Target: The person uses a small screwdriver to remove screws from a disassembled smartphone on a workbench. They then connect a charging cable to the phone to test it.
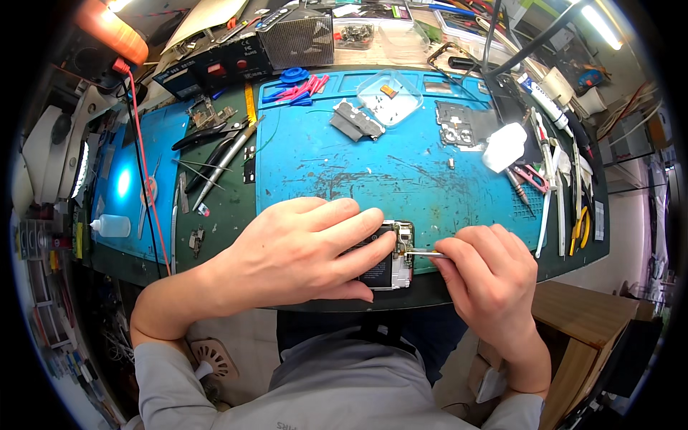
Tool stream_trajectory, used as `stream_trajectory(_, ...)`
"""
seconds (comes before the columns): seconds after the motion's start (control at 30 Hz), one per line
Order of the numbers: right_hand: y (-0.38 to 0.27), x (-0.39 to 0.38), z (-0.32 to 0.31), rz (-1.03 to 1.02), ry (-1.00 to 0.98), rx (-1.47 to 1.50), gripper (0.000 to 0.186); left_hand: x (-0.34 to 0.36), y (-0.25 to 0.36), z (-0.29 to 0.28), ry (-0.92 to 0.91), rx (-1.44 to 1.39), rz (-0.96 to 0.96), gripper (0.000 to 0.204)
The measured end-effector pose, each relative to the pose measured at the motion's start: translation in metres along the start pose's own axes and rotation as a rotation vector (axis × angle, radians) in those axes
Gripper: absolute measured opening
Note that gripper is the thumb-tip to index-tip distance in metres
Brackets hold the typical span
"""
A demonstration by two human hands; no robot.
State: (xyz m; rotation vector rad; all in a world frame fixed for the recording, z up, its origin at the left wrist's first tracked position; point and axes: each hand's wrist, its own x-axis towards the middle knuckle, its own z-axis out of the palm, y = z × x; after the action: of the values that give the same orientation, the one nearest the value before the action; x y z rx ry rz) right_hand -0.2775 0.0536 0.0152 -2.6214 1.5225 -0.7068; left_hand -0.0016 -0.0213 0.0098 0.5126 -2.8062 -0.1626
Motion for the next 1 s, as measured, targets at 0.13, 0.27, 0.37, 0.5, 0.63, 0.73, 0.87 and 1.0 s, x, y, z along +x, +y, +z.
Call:
stream_trajectory(0.13, -0.002, 0.002, 0.006, -0.001, 0.012, -0.003, 0.022, 0.001, 0.001, 0.000, 0.000, 0.001, -0.002, 0.063)
stream_trajectory(0.27, -0.007, 0.005, 0.002, 0.035, -0.014, -0.020, 0.022, -0.001, 0.000, 0.002, 0.002, -0.007, -0.005, 0.063)
stream_trajectory(0.37, -0.006, 0.004, 0.002, -0.008, 0.003, -0.057, 0.022, -0.001, 0.001, 0.000, 0.003, -0.003, -0.007, 0.063)
stream_trajectory(0.5, -0.006, 0.003, 0.003, -0.041, 0.009, -0.092, 0.021, -0.001, 0.000, 0.001, 0.006, -0.006, -0.003, 0.062)
stream_trajectory(0.63, -0.015, 0.003, 0.000, 0.015, -0.007, -0.110, 0.022, 0.000, 0.000, 0.001, -0.003, -0.012, -0.004, 0.062)
stream_trajectory(0.73, -0.010, -0.002, 0.010, 0.056, 0.035, -0.004, 0.019, 0.000, 0.000, 0.001, -0.001, -0.010, -0.004, 0.062)
stream_trajectory(0.87, -0.001, -0.004, 0.015, 0.124, 0.030, 0.163, 0.017, 0.000, 0.000, 0.000, -0.009, -0.012, -0.004, 0.063)
stream_trajectory(1.0, 0.001, -0.004, 0.019, 0.136, 0.039, 0.200, 0.016, 0.001, 0.000, -0.001, -0.012, -0.015, -0.002, 0.063)
